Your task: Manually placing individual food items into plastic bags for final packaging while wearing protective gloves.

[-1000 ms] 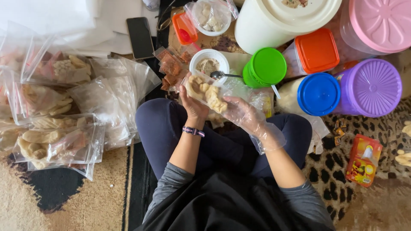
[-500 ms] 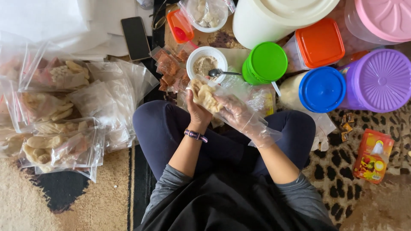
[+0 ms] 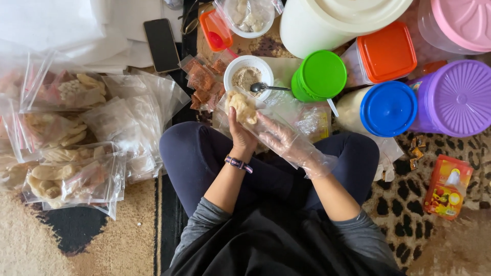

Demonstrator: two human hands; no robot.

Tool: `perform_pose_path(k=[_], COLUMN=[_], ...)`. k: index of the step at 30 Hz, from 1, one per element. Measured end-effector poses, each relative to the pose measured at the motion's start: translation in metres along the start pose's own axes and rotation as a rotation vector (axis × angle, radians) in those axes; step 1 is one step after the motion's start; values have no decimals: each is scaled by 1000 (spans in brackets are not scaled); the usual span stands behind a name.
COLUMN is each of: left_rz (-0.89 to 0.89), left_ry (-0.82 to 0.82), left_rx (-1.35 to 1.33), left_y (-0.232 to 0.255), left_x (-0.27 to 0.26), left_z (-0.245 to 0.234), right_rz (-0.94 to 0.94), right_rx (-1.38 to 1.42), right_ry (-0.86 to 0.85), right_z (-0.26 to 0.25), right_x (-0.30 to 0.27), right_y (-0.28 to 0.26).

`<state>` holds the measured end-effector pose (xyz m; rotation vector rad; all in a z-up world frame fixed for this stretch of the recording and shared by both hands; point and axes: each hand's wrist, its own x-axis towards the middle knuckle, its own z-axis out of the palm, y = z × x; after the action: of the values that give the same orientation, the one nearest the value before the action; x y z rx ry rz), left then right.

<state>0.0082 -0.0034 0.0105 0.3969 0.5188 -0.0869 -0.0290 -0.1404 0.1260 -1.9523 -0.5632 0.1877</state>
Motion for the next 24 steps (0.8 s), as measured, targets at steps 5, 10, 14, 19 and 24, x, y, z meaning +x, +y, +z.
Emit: perform_pose_path(k=[5, 10, 14, 19, 24], left_rz=[-124, -92, -81, -54, -35], left_ry=[-31, -30, -21, -5, 36], left_rx=[80, 109, 178, 261, 249], left_y=[0, -1, -27, -25, -27], left_x=[-37, -49, -36, -40, -20], left_z=[29, 41, 14, 27, 10], right_rz=[-202, -360, -70, -192, 91], right_rx=[-420, -998, -572, -1149, -546], right_ry=[-24, -68, -42, -182, 34], right_z=[7, 13, 6, 25, 18], right_x=[12, 13, 14, 6, 9], right_y=[18, 31, 6, 76, 19])
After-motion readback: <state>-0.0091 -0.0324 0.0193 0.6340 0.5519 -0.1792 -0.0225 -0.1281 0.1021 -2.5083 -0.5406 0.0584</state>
